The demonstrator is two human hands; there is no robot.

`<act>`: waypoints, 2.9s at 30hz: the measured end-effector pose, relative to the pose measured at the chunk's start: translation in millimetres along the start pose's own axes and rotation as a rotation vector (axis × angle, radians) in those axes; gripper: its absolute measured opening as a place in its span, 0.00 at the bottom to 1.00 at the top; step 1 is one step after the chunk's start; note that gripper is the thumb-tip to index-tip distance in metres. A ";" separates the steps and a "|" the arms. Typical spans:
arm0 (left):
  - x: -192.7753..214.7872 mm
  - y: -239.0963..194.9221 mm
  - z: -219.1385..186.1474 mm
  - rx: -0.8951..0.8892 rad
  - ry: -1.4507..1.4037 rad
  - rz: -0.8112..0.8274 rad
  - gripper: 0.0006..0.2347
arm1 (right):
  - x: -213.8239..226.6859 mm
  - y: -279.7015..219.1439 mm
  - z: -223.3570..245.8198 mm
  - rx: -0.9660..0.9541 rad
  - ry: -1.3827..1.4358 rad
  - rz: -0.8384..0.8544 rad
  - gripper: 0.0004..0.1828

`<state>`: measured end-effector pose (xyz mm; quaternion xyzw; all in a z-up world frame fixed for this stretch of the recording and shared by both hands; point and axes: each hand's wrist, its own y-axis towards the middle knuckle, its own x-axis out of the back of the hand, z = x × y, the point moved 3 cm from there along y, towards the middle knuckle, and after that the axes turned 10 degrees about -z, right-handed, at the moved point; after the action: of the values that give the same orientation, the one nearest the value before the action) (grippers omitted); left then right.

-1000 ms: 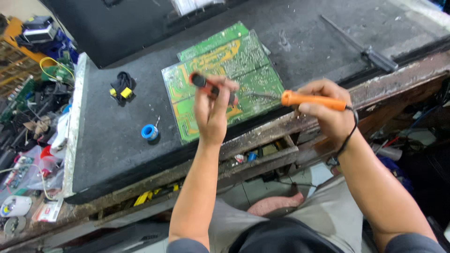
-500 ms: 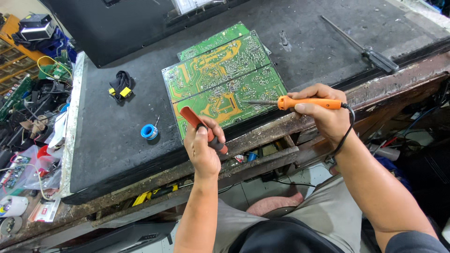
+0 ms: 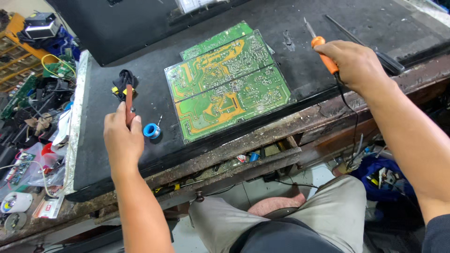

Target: The person uses a soldering iron and a desoldering pump to remove solder from a green circuit board. They flip the board over to inspect the other side and continue soldering specific points on the board.

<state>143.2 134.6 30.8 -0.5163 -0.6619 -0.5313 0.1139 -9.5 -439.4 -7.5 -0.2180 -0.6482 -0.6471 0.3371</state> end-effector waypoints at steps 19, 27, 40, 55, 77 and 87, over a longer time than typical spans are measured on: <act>-50.9 -80.8 -136.4 -0.802 -0.044 -0.123 0.25 | 33.6 -39.0 -59.2 -0.612 -0.463 0.340 0.26; -55.3 -62.8 -139.6 -0.868 -0.013 -0.225 0.15 | 130.2 -81.5 75.1 -0.644 0.280 -0.011 0.22; -25.0 6.2 -182.9 -0.790 0.118 -0.071 0.14 | 154.0 -100.8 155.4 -0.136 -0.116 0.104 0.24; -26.3 16.7 -185.6 -0.781 0.095 -0.076 0.14 | 163.3 -67.0 174.5 -0.114 -0.233 0.090 0.21; -31.5 15.5 -184.0 -0.816 0.134 -0.116 0.14 | 170.6 0.3 176.5 -0.071 -0.089 0.295 0.20; -33.7 0.3 -181.0 -0.882 0.074 -0.135 0.16 | 177.5 35.2 186.5 0.051 -0.448 0.532 0.14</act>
<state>86.3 -33.0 81.4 -0.4516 -0.4000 -0.7871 -0.1283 -133.5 -280.4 156.6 -0.5076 -0.6423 -0.4563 0.3487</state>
